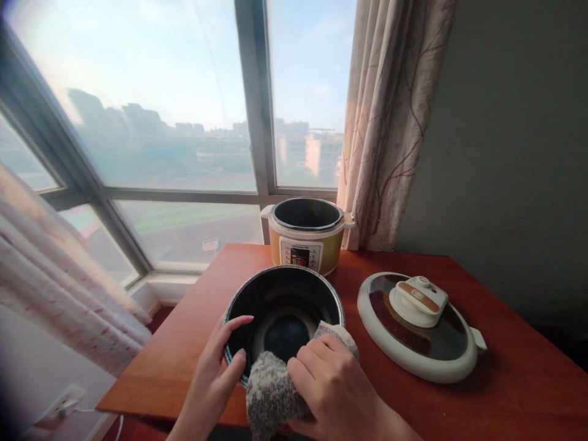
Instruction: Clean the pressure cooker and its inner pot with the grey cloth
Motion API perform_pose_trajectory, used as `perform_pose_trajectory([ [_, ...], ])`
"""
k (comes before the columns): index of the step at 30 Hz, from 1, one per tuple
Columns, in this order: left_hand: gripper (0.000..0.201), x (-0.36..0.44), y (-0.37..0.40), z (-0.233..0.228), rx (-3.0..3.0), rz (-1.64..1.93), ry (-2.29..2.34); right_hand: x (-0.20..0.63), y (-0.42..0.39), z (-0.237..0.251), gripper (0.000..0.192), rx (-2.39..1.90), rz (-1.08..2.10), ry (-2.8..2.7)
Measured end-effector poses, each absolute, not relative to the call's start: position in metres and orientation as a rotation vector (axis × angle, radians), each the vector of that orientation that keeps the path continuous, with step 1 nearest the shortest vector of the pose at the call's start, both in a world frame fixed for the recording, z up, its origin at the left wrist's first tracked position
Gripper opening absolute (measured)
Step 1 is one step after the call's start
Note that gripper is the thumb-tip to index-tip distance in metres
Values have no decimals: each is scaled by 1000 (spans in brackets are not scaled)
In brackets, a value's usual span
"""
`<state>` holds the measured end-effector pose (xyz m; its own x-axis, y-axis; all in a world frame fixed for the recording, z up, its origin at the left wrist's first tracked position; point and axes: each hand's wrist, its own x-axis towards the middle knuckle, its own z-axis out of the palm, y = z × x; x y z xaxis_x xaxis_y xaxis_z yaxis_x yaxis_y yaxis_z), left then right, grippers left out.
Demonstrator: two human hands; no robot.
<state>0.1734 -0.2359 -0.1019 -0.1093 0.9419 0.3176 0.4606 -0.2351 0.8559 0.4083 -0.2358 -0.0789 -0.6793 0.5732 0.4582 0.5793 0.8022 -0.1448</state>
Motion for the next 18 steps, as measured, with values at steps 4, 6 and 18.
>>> perform_pose_trajectory([
  [4, 52, 165, -226, -98, 1648, 1322, 1382, 411, -231, -75, 43, -854, 21, -2543],
  [6, 56, 161, -218, -95, 1635, 1296, 1303, 413, -227, -73, 46, -829, 39, -2591],
  [18, 74, 138, -162, -84, 1664, 1061, 1036, 461, -178, -48, 38, -721, 365, -2791],
])
